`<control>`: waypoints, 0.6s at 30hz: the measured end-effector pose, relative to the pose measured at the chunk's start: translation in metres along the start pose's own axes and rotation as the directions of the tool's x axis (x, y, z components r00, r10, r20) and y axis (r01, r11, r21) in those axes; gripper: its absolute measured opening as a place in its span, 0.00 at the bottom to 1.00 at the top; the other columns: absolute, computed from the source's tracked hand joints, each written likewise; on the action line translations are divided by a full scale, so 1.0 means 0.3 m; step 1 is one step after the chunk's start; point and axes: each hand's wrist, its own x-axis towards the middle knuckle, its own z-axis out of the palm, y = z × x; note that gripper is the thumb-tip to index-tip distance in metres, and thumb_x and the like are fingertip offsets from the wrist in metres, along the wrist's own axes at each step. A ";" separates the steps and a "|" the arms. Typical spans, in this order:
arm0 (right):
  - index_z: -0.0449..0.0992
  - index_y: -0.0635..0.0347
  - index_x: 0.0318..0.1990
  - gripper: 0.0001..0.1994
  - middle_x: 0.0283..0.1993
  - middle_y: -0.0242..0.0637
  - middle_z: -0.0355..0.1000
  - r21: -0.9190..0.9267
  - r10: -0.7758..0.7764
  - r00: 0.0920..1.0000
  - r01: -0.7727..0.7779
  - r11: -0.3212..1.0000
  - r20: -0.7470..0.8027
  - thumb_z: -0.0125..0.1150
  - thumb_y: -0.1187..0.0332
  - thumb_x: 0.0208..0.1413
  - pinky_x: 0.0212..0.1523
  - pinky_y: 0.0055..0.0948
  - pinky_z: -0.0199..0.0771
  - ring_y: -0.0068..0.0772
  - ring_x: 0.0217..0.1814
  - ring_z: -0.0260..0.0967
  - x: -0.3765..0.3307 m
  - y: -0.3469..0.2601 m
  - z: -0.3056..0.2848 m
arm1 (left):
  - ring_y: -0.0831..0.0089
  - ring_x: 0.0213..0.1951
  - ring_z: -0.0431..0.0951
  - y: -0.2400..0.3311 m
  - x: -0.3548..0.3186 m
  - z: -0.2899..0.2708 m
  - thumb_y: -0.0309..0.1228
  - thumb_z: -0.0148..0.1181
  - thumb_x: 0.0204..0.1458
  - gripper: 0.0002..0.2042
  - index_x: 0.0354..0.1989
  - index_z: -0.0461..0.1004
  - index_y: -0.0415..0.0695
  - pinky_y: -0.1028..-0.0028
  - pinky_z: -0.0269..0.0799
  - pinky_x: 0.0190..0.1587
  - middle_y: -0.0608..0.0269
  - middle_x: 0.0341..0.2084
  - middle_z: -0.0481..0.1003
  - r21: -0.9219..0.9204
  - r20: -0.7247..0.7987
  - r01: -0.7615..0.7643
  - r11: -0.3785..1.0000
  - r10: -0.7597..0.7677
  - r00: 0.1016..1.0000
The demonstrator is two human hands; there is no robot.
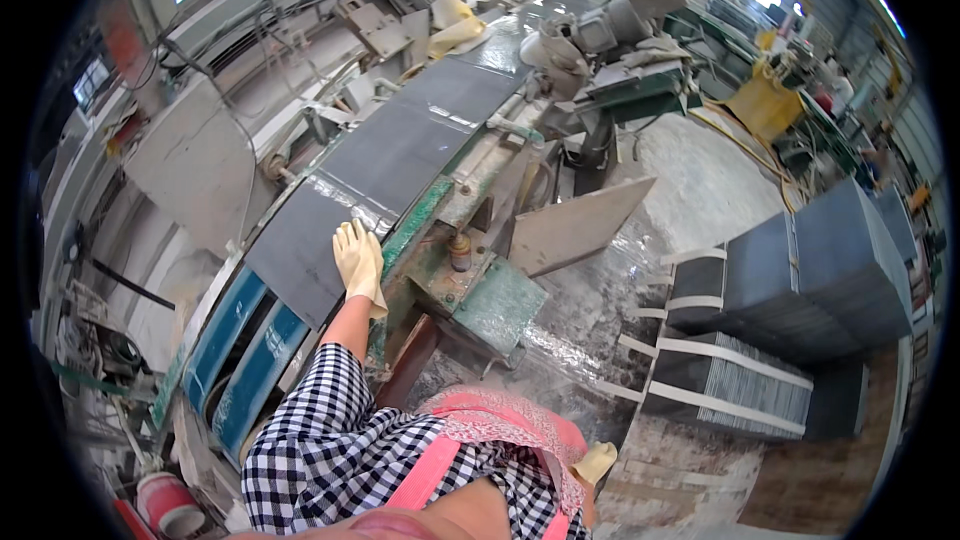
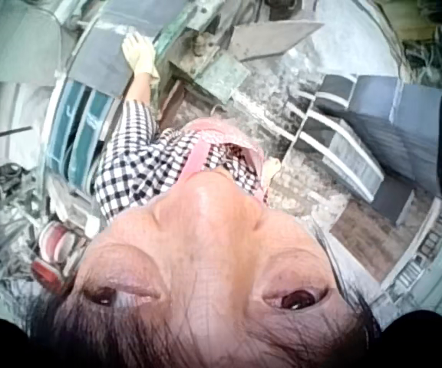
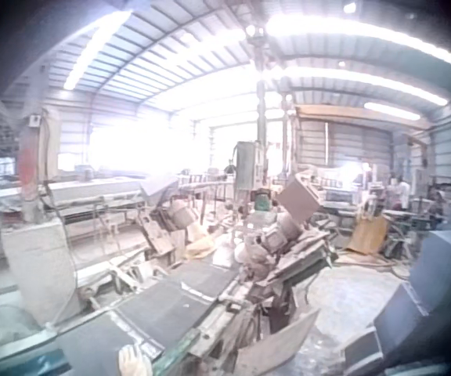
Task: The person repeatedly picks up dark rectangular panels from a conveyor belt and stacks them onto a growing pile. The person wears gloves and handles each panel one at a time, placing it carefully on top of the previous one.
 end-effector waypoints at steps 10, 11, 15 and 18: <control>0.71 0.72 0.36 0.12 0.29 0.41 0.70 0.084 -0.031 0.996 0.025 0.996 0.081 0.46 0.69 0.57 0.35 0.36 0.65 0.33 0.31 0.64 0.113 -0.059 0.119 | 0.55 0.55 0.71 -0.213 -0.014 -0.027 0.36 0.50 0.58 0.15 0.50 0.75 0.46 0.60 0.62 0.61 0.55 0.50 0.76 -0.492 0.149 0.109 0.864 -0.040 0.988; 0.71 0.73 0.42 0.13 0.33 0.41 0.71 0.068 0.021 0.990 -0.031 0.997 0.141 0.44 0.70 0.58 0.39 0.33 0.67 0.32 0.34 0.65 0.129 -0.081 0.141 | 0.54 0.51 0.73 -0.263 -0.051 -0.056 0.34 0.51 0.57 0.13 0.48 0.76 0.46 0.60 0.65 0.56 0.56 0.47 0.77 -0.449 -0.023 0.084 0.889 -0.106 0.994; 0.69 0.73 0.52 0.17 0.40 0.43 0.73 0.115 -0.058 0.958 0.026 0.993 0.280 0.45 0.68 0.61 0.47 0.33 0.69 0.35 0.42 0.69 0.185 -0.140 0.269 | 0.51 0.46 0.77 -0.547 -0.237 -0.213 0.41 0.52 0.55 0.18 0.42 0.78 0.41 0.55 0.68 0.54 0.52 0.41 0.80 -0.058 -0.111 0.573 0.818 -0.575 0.810; 0.71 0.69 0.42 0.13 0.31 0.40 0.72 -0.129 -0.338 0.895 0.387 0.913 0.292 0.45 0.68 0.58 0.35 0.36 0.68 0.34 0.31 0.67 0.279 -0.064 0.365 | 0.47 0.44 0.76 -0.574 -0.270 -0.365 0.45 0.51 0.54 0.19 0.40 0.78 0.41 0.52 0.67 0.50 0.47 0.38 0.78 -0.150 0.146 0.690 0.708 -0.675 0.723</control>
